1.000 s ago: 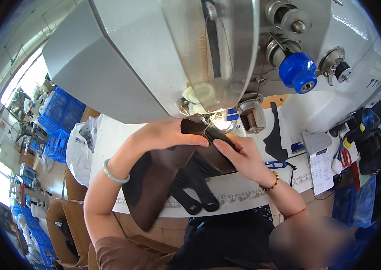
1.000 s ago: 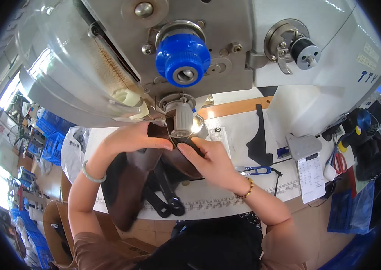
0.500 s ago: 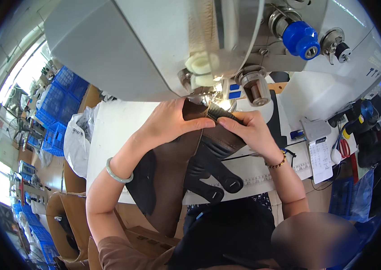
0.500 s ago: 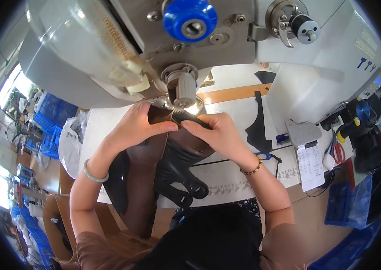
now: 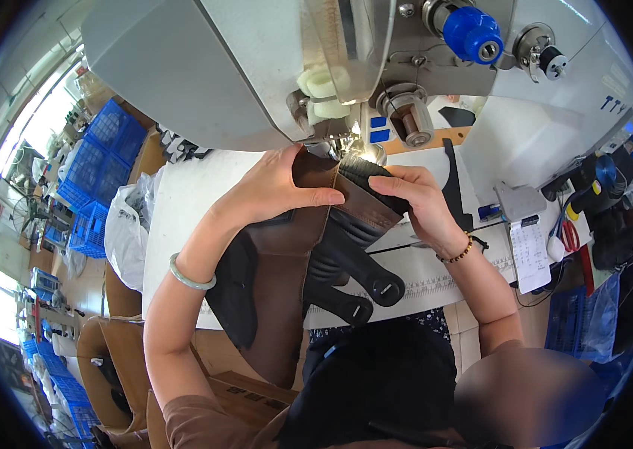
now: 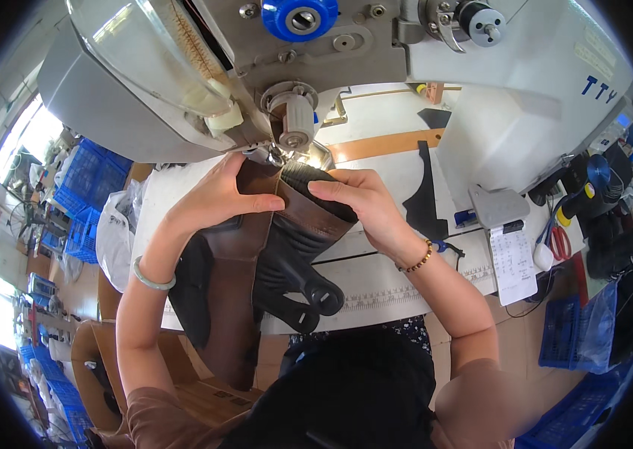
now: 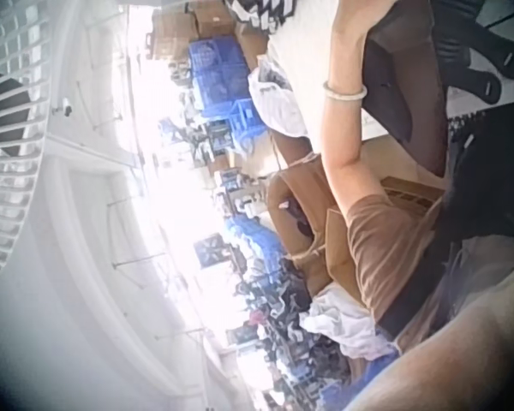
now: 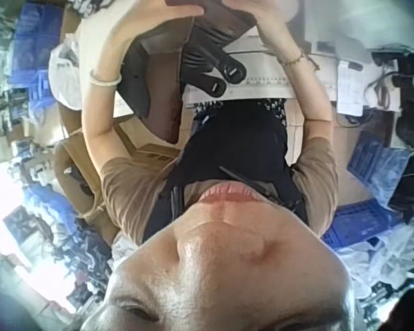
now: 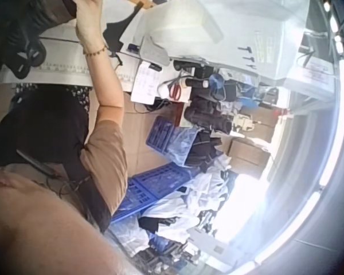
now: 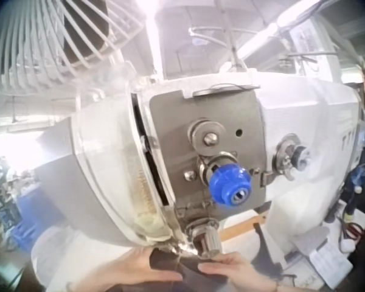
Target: The person stitches leather and plastic boot parts together using a sewing machine, guiding the materials under the needle and trimming excess threads with snips.
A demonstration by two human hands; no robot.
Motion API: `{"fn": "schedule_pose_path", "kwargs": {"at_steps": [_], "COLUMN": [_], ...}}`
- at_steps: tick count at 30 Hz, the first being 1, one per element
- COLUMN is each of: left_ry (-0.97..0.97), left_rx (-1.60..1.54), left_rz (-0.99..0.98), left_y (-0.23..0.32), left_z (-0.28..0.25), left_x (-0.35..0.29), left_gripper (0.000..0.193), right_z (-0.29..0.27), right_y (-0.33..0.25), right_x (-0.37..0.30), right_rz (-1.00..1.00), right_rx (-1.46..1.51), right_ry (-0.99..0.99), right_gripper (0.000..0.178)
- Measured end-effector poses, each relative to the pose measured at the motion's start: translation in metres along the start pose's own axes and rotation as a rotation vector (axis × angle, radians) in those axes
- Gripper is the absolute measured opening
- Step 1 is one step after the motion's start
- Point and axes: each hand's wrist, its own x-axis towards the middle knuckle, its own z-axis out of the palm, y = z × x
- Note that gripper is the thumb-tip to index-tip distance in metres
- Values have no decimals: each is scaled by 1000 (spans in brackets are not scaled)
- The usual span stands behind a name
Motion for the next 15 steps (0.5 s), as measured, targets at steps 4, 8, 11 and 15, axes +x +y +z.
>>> {"fn": "schedule_pose_path", "kwargs": {"at_steps": [4,8,11,15], "left_ry": [77,176,163,321], "left_rx": [-9,177,180,232], "left_rz": [18,-14,-163,-183], "left_y": [7,10,18,10], "left_z": [4,14,22,38], "left_x": [-5,-8,-10,-15], "left_gripper": [81,80,86,93], "right_z": [-4,-9,-22,-24], "right_y": [-12,-41,-42,-47], "right_x": [3,10,27,32], "right_rz": [50,55,32,15], "right_rx": [-144,-391,-435,-514], "right_ry": [-56,-149,-152,-160], "right_gripper": [32,31,28,27]}}
